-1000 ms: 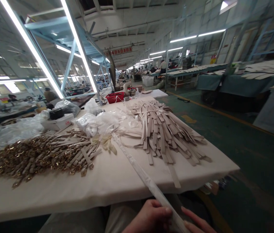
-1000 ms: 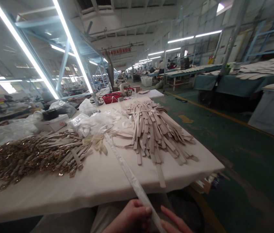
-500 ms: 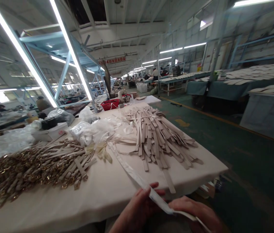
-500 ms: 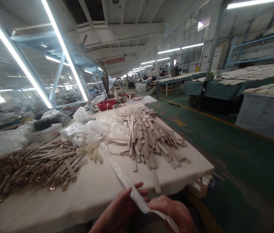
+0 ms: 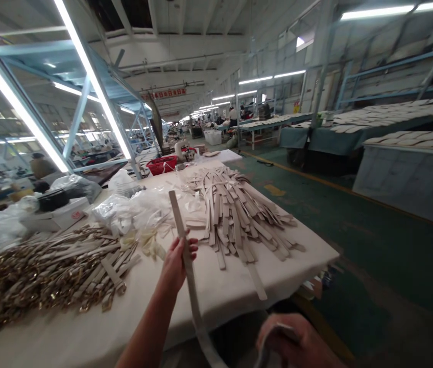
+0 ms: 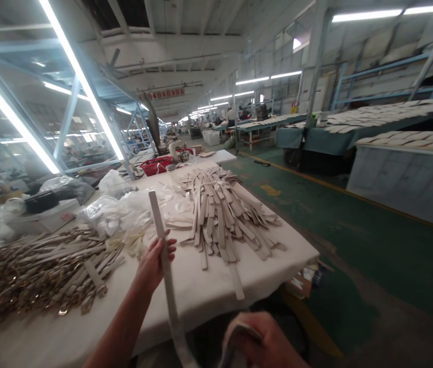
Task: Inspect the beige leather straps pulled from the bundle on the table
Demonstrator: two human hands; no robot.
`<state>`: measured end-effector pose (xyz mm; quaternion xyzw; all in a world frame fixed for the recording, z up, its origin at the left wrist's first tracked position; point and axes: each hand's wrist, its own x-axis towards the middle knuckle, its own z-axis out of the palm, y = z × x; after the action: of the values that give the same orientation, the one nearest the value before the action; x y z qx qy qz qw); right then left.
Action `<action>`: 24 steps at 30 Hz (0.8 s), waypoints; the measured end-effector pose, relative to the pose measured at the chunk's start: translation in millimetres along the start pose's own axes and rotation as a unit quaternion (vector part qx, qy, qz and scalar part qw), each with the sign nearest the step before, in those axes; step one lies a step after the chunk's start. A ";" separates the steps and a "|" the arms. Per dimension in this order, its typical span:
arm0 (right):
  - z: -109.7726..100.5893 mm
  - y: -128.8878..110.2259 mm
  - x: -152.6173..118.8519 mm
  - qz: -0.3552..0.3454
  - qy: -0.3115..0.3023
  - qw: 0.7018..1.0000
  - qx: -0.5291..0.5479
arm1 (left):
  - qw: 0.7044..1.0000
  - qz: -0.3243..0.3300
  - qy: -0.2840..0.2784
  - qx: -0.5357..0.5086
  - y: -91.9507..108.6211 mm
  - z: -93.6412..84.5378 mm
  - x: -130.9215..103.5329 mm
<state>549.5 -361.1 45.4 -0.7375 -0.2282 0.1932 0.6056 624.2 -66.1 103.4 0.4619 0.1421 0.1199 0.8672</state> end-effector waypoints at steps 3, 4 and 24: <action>-2.4 -24.4 46.4 -0.017 0.058 0.995 0.075 | 0.993 -0.017 -0.075 0.087 -31.5 3.4 -42.4; -4.6 -30.1 61.1 -0.027 0.066 0.993 0.099 | 0.990 -0.031 -0.088 0.106 -39.7 3.2 -54.3; 23.6 -83.8 120.6 -0.162 0.022 0.987 0.000 | 0.928 0.034 -0.162 0.335 -38.3 -0.1 -87.2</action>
<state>626.7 -259.7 122.1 -0.6948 -0.3307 0.0765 0.6341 545.9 -116.5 83.2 0.7432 0.0157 0.0181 0.6687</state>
